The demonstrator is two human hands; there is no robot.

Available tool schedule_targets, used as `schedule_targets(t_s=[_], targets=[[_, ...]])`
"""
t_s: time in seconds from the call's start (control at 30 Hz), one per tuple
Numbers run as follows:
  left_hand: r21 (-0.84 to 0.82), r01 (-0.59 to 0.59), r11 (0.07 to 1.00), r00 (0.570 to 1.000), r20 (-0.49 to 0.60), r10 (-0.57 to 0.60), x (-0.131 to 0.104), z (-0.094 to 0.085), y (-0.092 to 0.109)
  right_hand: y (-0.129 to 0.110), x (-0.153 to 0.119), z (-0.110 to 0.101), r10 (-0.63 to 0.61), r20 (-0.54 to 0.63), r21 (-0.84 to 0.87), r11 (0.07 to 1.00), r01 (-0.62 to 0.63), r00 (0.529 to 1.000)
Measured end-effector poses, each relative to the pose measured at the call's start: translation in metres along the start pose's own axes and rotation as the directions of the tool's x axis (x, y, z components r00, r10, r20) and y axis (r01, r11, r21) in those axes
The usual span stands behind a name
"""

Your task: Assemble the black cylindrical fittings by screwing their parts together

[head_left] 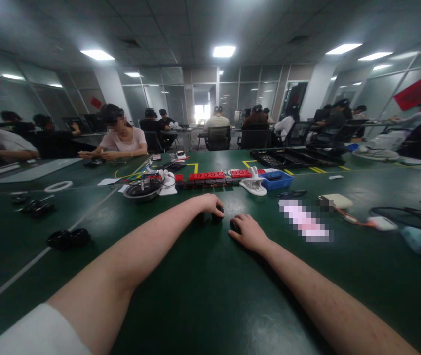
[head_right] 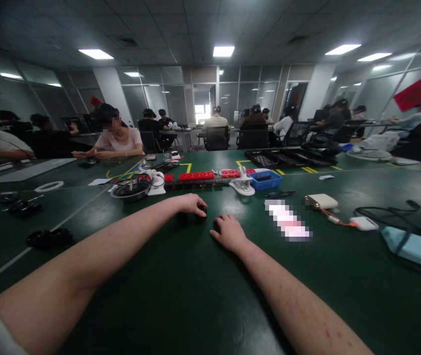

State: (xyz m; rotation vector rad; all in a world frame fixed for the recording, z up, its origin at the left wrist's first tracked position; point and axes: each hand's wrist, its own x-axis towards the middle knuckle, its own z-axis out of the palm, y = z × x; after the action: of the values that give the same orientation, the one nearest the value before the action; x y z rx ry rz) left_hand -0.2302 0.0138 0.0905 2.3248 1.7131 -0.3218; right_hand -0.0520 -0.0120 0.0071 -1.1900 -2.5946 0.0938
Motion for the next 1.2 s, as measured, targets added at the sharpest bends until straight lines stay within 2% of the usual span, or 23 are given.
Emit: schedule_targets(t_s=[0.37, 0.87, 1.03, 1.2], targets=[[-0.055, 0.025, 0.998, 1.000, 0.009, -0.025, 0.003, 0.000, -0.007, 0.000, 0.001, 0.000, 0.009, 0.005, 0.007, 1.000, -0.009, 1.000], [-0.194, 0.000, 0.981, 0.998, 0.057, 0.011, 0.016, 0.005, -0.018, -0.004, -0.001, -0.003, 0.026, 0.005, 0.004, 1.000, -0.026, 1.000], [-0.232, -0.037, 0.972, 0.999, -0.018, 0.034, 0.013, 0.000, -0.019, -0.003, -0.001, -0.003, 0.022, -0.001, 0.008, 1.000, -0.022, 1.000], [-0.187, -0.109, 0.976, 0.984, -0.162, 0.079, -0.013, -0.012, -0.015, -0.002, 0.000, -0.002, 0.023, 0.005, 0.015, 1.000, -0.023, 1.000]])
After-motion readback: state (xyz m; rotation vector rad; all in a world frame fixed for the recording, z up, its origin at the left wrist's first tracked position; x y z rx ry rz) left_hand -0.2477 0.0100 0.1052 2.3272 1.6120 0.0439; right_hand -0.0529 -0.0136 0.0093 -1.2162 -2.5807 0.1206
